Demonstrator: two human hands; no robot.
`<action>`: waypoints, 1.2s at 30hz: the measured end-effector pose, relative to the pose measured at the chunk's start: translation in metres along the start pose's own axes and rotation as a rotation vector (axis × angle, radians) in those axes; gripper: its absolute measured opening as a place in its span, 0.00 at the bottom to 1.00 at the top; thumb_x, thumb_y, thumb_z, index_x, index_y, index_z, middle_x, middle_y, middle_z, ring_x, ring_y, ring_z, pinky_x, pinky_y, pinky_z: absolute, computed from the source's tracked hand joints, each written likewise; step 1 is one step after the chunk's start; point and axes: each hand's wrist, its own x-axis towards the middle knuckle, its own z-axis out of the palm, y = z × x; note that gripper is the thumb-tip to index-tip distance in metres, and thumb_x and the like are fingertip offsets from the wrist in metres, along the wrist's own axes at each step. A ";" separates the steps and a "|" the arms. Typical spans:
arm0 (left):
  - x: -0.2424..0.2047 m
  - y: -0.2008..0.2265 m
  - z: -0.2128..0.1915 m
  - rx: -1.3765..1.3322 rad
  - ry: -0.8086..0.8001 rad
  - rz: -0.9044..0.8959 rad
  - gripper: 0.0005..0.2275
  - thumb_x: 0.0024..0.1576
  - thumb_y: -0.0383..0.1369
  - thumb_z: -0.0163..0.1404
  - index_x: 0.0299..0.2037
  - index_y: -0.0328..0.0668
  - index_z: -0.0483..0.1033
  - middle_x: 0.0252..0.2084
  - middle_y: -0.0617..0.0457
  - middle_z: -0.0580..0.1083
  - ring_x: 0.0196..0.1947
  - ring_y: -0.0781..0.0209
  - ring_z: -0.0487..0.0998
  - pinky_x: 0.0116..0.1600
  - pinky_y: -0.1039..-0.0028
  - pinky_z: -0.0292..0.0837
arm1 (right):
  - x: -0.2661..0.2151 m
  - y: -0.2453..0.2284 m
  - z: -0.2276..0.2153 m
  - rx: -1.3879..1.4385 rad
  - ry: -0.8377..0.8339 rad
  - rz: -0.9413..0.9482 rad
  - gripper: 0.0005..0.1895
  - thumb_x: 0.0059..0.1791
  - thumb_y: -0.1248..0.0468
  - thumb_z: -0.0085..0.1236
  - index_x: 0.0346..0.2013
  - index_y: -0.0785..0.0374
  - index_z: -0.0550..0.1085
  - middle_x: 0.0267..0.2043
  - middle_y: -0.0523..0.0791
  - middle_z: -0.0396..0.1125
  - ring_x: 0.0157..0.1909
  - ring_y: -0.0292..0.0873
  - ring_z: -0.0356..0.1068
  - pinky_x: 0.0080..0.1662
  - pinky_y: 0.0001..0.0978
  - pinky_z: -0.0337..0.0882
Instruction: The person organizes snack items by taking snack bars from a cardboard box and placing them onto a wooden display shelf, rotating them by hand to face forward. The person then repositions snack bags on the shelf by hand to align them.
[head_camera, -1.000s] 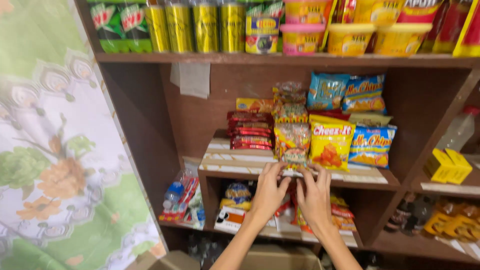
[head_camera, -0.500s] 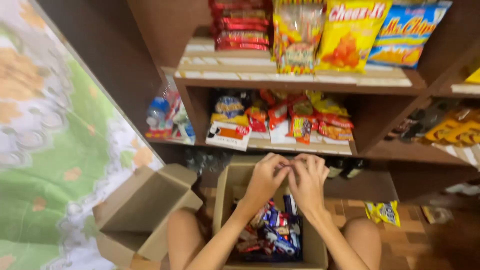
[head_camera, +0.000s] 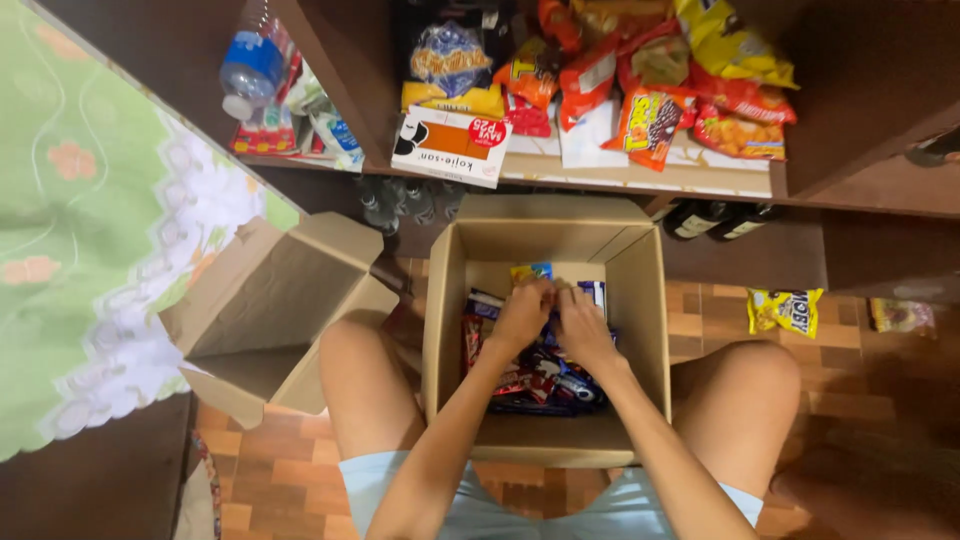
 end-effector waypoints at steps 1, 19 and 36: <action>-0.002 -0.015 0.010 -0.001 -0.004 -0.013 0.06 0.55 0.23 0.51 0.41 0.34 0.78 0.44 0.36 0.78 0.47 0.36 0.79 0.51 0.55 0.75 | 0.002 0.000 0.010 0.005 -0.012 0.003 0.30 0.45 0.71 0.59 0.62 0.66 0.64 0.58 0.54 0.63 0.62 0.59 0.60 0.56 0.53 0.64; -0.037 -0.116 0.075 0.860 -0.357 -0.576 0.35 0.63 0.44 0.49 0.77 0.53 0.43 0.77 0.29 0.39 0.70 0.22 0.53 0.66 0.39 0.56 | -0.016 0.001 0.071 -0.369 -0.566 0.100 0.43 0.45 0.63 0.63 0.72 0.52 0.55 0.76 0.52 0.44 0.75 0.61 0.46 0.67 0.60 0.53; -0.052 -0.013 -0.022 0.411 -0.623 -0.252 0.29 0.43 0.34 0.62 0.60 0.58 0.75 0.53 0.42 0.77 0.55 0.41 0.77 0.56 0.53 0.73 | -0.064 -0.103 -0.177 0.375 -0.093 0.139 0.20 0.47 0.60 0.65 0.52 0.62 0.76 0.49 0.48 0.76 0.52 0.45 0.75 0.55 0.40 0.74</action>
